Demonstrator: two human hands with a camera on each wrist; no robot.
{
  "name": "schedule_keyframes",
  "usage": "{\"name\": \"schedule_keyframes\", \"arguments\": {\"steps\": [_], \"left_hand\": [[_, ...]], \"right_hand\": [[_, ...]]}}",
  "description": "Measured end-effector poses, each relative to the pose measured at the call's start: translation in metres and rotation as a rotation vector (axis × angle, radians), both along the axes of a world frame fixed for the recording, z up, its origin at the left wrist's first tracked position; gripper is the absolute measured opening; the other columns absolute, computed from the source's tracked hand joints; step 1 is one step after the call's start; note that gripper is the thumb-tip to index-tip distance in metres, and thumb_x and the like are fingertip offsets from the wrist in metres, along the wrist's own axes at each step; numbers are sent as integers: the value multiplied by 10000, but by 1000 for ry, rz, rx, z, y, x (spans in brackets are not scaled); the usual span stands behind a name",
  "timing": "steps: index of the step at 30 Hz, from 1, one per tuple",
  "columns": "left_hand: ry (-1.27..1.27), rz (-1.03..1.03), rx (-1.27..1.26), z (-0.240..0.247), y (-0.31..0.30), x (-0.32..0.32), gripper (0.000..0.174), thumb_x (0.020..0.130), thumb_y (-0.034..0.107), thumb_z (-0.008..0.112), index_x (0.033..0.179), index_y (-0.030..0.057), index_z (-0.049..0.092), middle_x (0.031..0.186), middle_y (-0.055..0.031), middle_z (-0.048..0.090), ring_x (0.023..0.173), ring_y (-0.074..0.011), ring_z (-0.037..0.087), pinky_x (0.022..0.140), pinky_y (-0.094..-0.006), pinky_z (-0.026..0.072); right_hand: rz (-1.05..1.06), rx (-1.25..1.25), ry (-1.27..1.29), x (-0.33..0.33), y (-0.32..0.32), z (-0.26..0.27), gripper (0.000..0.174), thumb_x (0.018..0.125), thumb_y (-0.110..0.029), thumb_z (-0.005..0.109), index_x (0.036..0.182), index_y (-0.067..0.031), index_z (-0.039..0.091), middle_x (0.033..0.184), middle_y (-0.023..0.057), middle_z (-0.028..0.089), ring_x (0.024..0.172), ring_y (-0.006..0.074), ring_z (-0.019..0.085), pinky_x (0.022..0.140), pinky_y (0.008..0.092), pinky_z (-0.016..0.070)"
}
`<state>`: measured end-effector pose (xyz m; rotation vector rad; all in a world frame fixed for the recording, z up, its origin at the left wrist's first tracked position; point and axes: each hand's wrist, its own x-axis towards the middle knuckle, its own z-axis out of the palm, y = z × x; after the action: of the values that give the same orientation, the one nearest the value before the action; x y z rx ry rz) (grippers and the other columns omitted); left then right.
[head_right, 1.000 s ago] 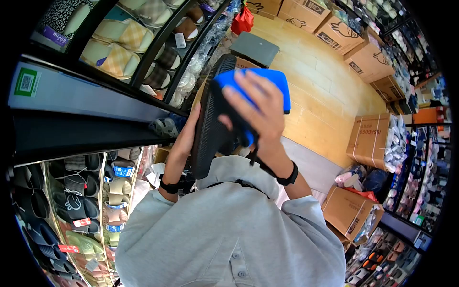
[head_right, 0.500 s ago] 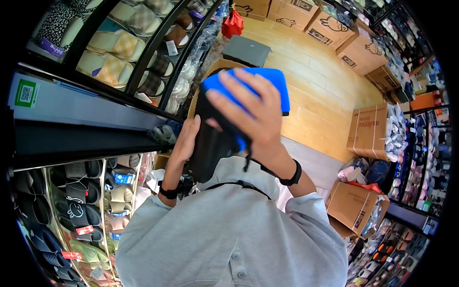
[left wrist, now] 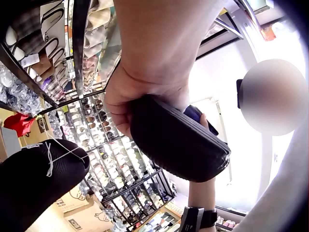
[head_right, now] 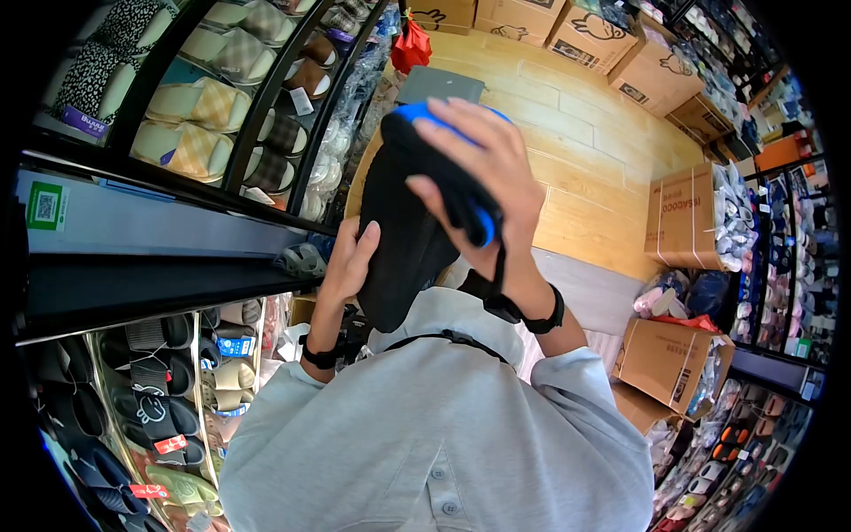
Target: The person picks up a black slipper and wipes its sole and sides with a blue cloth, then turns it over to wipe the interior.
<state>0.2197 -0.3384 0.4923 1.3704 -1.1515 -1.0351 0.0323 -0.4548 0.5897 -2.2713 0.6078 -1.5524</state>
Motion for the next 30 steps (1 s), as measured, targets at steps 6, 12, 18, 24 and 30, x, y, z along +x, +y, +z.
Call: {"name": "schedule_keyframes", "arguments": {"steps": [6, 12, 18, 24, 30], "left_hand": [[34, 8, -110, -13, 1, 1, 522, 1067, 432, 585, 1049, -80, 680, 951, -116, 716, 917, -178, 651, 861, -351, 518], [81, 38, -66, -23, 3, -2, 505, 1073, 450, 601, 969, -38, 678, 829, -21, 664, 784, -99, 576, 712, -303, 479], [-21, 77, -50, -16, -3, -4, 477, 1081, 413, 600, 959, -43, 674, 818, -42, 659, 775, -109, 570, 719, -317, 481], [10, 61, 70, -68, -13, 7, 534, 1097, 499, 548, 1008, -20, 636, 916, -67, 628, 883, -146, 574, 818, -331, 477], [88, 134, 3, -13, -2, -11, 581, 1100, 534, 510, 958, -15, 636, 884, -30, 617, 830, -112, 551, 751, -297, 463]], "right_hand": [[-56, -405, 235, -2, 41, -23, 347, 892, -331, 801, 1220, -222, 779, 1292, 16, 750, 1227, 224, 664, 1088, 402, 425], [111, -118, 196, -14, 21, -11, 476, 853, -337, 851, 1284, -159, 752, 1413, 86, 683, 1306, 308, 624, 1123, 519, 427], [-69, -118, 167, -14, 35, -27, 478, 880, -312, 830, 1315, -135, 740, 1406, 116, 686, 1319, 329, 615, 1150, 492, 403], [54, -379, 304, -14, 43, -50, 459, 911, -360, 780, 1336, -200, 716, 1399, 35, 693, 1287, 225, 641, 1122, 432, 406], [59, 141, -121, -13, 22, -37, 564, 897, -352, 819, 1382, -99, 684, 1460, 245, 610, 1317, 433, 596, 1140, 539, 425]]}}
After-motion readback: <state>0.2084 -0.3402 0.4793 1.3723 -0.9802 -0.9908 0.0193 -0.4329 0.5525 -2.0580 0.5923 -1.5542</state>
